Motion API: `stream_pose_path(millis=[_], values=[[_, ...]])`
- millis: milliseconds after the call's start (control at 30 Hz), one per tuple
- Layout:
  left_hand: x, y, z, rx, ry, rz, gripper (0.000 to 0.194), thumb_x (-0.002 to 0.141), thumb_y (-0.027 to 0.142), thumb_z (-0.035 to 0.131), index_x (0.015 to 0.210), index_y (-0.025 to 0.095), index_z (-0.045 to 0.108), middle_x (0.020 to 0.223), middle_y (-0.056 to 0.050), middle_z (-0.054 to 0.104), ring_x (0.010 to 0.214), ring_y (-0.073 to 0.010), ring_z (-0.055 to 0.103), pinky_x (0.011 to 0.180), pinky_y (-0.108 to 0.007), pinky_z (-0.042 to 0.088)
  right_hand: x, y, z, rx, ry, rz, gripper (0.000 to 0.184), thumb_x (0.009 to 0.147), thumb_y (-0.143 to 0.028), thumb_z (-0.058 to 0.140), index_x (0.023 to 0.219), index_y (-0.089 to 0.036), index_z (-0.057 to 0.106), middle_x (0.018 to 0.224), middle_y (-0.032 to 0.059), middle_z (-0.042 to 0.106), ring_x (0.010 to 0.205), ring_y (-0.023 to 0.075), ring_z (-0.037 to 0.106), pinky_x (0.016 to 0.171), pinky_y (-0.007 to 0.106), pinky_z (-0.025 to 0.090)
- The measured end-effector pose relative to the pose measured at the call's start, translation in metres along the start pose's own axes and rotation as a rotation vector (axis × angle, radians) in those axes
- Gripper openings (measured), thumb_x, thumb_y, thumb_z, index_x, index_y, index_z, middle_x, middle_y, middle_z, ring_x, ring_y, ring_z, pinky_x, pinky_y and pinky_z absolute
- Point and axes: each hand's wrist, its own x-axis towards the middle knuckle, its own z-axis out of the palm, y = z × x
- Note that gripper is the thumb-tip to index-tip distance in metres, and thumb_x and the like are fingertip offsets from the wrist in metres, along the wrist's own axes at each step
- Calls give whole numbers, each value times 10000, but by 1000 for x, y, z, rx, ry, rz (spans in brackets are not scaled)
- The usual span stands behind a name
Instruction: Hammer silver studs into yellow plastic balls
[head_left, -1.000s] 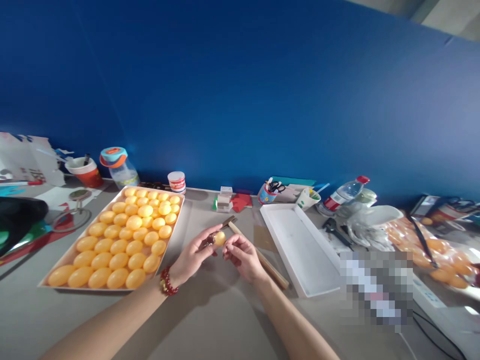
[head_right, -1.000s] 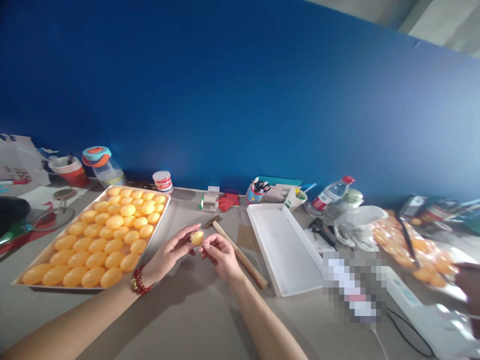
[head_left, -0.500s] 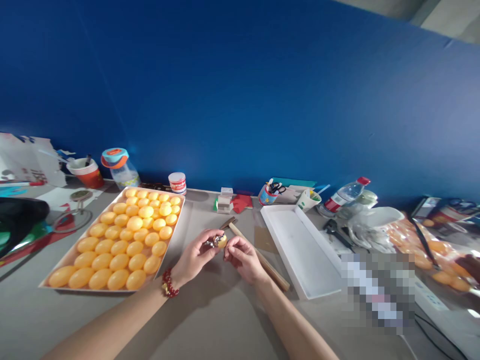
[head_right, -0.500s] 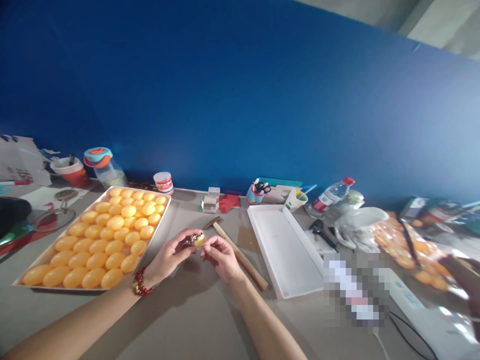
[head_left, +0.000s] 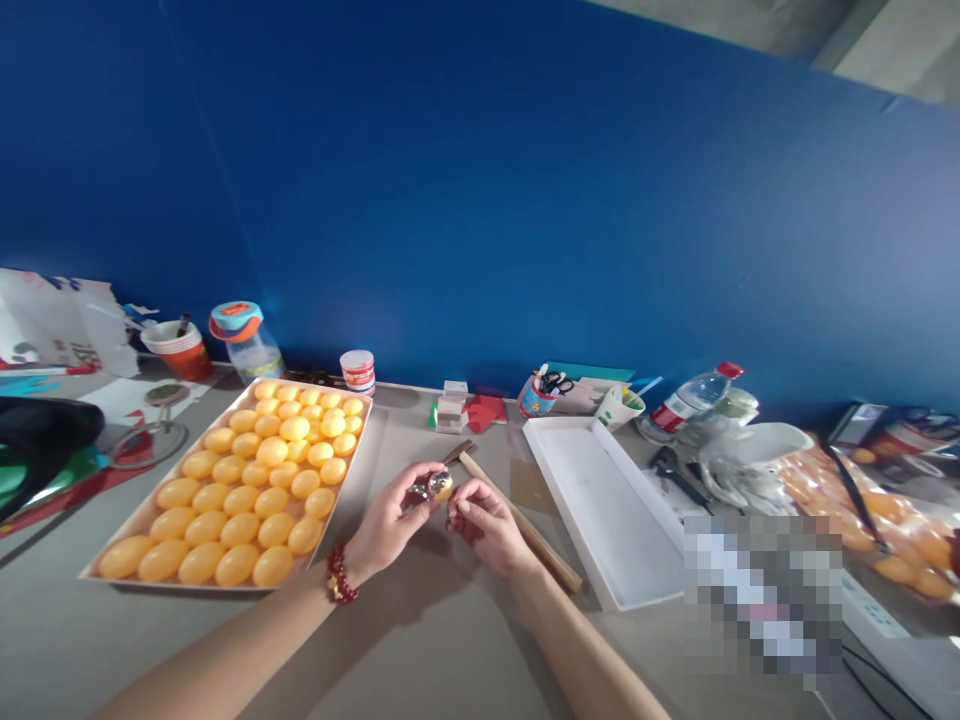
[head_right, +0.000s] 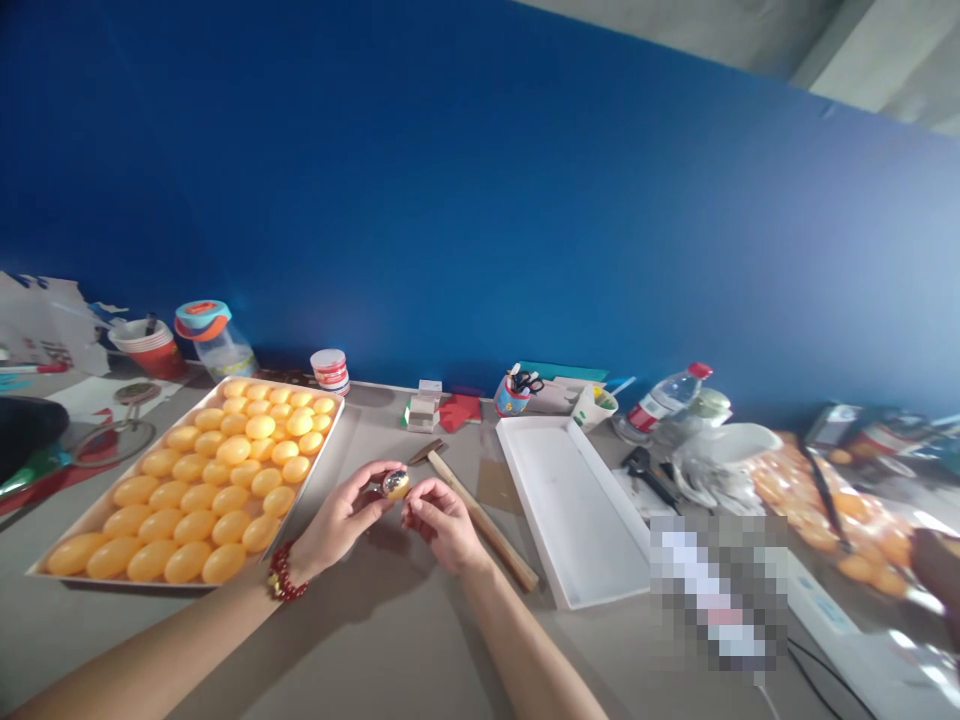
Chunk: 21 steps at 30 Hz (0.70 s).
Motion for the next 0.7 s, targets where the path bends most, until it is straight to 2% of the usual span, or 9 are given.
stream_pose_path(millis=[200, 400, 700], values=[[1, 0, 0, -72, -8, -32, 369, 912, 243, 541, 1281, 224, 536, 1340, -106, 578, 1169, -248, 604, 977, -386, 518, 0, -2, 0, 25, -15, 41, 208, 748, -328, 810, 779, -193, 655, 759, 4, 675, 667, 121, 598, 678, 249, 485], [0, 2, -1, -79, -51, -12, 377, 911, 230, 551, 1288, 229, 543, 1333, -104, 590, 1204, -260, 582, 988, -363, 511, 0, 0, -2, 15, -43, 23, 169, 748, -284, 814, 789, -175, 692, 751, 10, 695, 687, 114, 616, 672, 221, 488], [-1, -1, -1, -122, -88, -4, 387, 930, 254, 533, 1316, 233, 530, 1373, -98, 570, 1228, -250, 563, 1000, -363, 502, -2, -2, 3, -17, -112, 30, 134, 741, -245, 816, 788, -171, 713, 766, 19, 710, 683, 119, 627, 683, 241, 494]])
